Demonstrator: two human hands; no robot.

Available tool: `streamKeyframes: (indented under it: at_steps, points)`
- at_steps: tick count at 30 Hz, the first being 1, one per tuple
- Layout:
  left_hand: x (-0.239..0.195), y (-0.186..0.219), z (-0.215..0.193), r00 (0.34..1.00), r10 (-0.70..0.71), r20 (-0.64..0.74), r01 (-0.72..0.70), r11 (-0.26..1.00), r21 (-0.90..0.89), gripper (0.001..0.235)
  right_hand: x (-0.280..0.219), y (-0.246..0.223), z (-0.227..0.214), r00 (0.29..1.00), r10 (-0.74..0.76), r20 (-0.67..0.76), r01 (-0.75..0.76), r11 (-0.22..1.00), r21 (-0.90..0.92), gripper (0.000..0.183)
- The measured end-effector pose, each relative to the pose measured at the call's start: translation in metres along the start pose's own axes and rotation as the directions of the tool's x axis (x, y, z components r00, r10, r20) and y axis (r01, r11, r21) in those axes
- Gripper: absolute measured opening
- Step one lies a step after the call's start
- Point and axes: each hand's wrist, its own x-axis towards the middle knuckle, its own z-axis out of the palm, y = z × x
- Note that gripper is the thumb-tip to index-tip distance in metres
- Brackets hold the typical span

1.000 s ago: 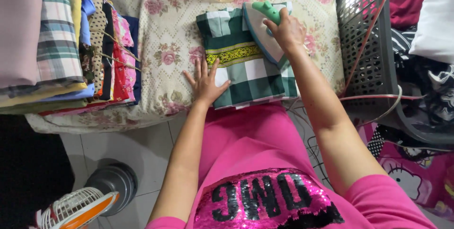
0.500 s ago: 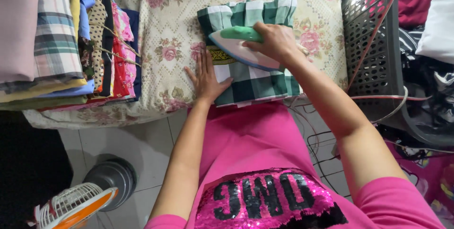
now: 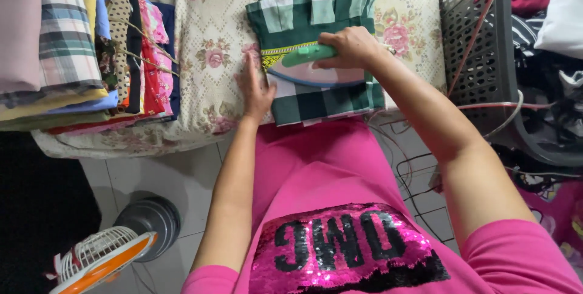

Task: The person is ironing and folding a checkered dress on an ironing board, using a spray bottle and an iron.

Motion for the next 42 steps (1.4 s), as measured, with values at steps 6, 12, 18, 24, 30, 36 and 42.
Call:
streamKeyframes:
  at_steps: [6,12,18,24,30,36,42]
  points:
    - [0.015,-0.01,-0.008,0.999,0.05,0.011,-0.039,0.877,-0.478,0.079,-0.071,-0.039,0.003,0.992,-0.075,-0.104,0.078,0.997,0.028,0.049]
    - [0.006,-0.022,0.005,0.998,0.033,0.05,-0.017,0.957,-0.289,0.077,-0.12,-0.062,0.008,0.998,0.0,-0.065,0.01,0.989,0.145,0.046]
    - [-0.031,0.049,0.031,0.99,0.137,0.034,-0.141,0.977,0.16,0.095,-0.166,-0.007,0.016,0.866,0.491,-0.091,-0.479,0.869,0.128,0.048]
    - [-0.058,0.129,0.074,0.844,0.251,0.474,-0.335,0.937,0.102,0.095,-0.171,0.068,0.04,0.627,0.771,-0.106,-0.764,0.636,0.108,0.057]
    - [-0.043,0.159,0.109,0.808,0.228,0.544,-0.441,0.846,0.299,0.092,-0.137,0.115,0.042,0.485,0.859,-0.165,-0.831,0.511,0.221,0.055]
    - [-0.039,0.161,0.144,0.813,0.29,0.504,-0.464,0.847,0.26,0.098,-0.141,0.098,0.032,0.634,0.633,-0.445,-0.72,0.693,-0.041,0.063]
    - [-0.03,0.174,0.08,0.956,-0.068,0.287,0.234,0.766,-0.599,0.044,-0.12,0.046,0.035,0.557,0.447,-0.7,-0.157,0.885,0.439,0.037]
